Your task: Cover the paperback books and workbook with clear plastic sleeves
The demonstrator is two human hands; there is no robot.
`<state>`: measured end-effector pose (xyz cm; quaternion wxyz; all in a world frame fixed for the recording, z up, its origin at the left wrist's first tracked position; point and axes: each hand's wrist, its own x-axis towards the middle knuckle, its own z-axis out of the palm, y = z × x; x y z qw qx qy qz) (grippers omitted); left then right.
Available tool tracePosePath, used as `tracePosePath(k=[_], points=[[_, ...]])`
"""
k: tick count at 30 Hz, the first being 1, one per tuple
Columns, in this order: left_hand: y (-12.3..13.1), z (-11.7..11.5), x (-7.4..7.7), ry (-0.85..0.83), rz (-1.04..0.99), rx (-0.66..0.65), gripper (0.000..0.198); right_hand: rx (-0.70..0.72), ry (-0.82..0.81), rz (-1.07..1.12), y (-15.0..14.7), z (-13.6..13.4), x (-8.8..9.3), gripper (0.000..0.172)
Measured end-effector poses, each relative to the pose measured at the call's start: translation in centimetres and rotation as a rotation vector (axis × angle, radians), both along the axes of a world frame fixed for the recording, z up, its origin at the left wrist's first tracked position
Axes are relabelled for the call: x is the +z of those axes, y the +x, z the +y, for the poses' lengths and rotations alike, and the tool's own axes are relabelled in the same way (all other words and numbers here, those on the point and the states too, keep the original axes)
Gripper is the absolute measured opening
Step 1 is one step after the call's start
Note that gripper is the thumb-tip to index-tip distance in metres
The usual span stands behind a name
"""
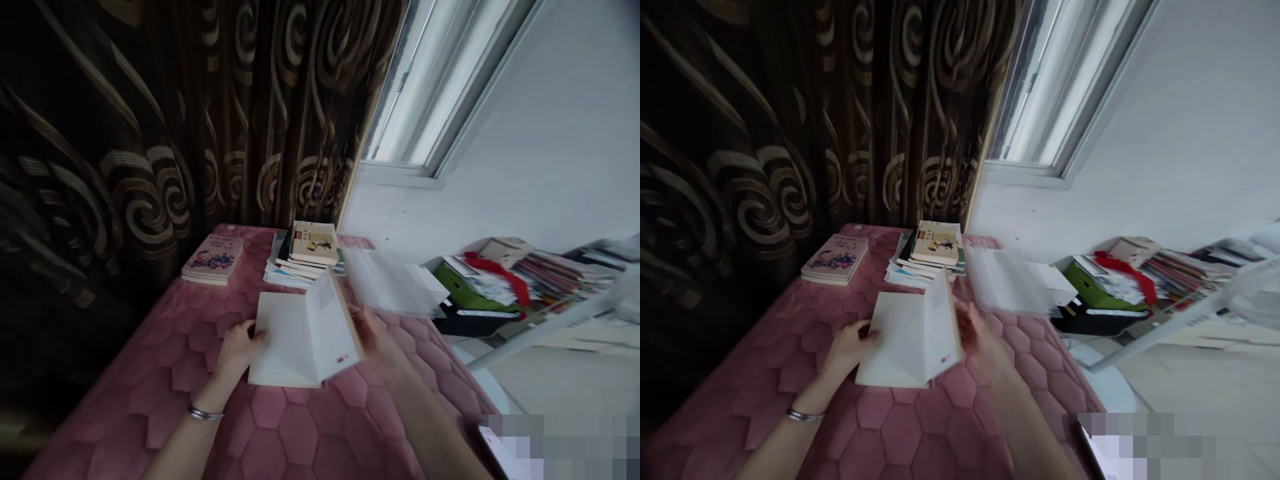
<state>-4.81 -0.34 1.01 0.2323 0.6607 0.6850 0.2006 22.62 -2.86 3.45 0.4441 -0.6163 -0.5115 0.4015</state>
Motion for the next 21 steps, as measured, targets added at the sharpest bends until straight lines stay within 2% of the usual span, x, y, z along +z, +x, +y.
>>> tracePosePath(k=[1, 3, 6, 8, 11, 13, 21], points=[[-0.1, 0.0, 0.0, 0.002, -0.008, -0.004, 0.035, 0.099, 0.029, 0.087, -1.2, 0.0, 0.1, 0.080], [-0.2, 0.0, -0.1, 0.005, -0.032, -0.019, 0.032, 0.240, 0.095, 0.089, -3.5, -0.1, -0.1, 0.074], [-0.4, 0.2, -0.1, -0.006, -0.041, -0.039, 0.028, 0.394, 0.204, -0.241, -6.6, -0.8, -1.3, 0.049], [-0.6, 0.4, -0.2, -0.023, -0.029, -0.036, 0.029, 0.481, 0.272, -0.488, -8.0, -1.3, -2.5, 0.042], [-1.0, 0.7, -0.4, -0.030, -0.022, -0.019, 0.031, 0.491, 0.358, -0.772, -9.0, -1.9, -4.1, 0.042], [-1.1, 0.8, -0.5, -0.029, -0.023, -0.009, 0.033, 0.480, 0.403, -0.865, -9.0, -2.1, -4.7, 0.045], [-0.4, 0.3, 0.0, -0.006, 0.005, 0.017, 0.025, 0.503, 0.416, -0.910, -9.4, -2.9, -4.9, 0.052]])
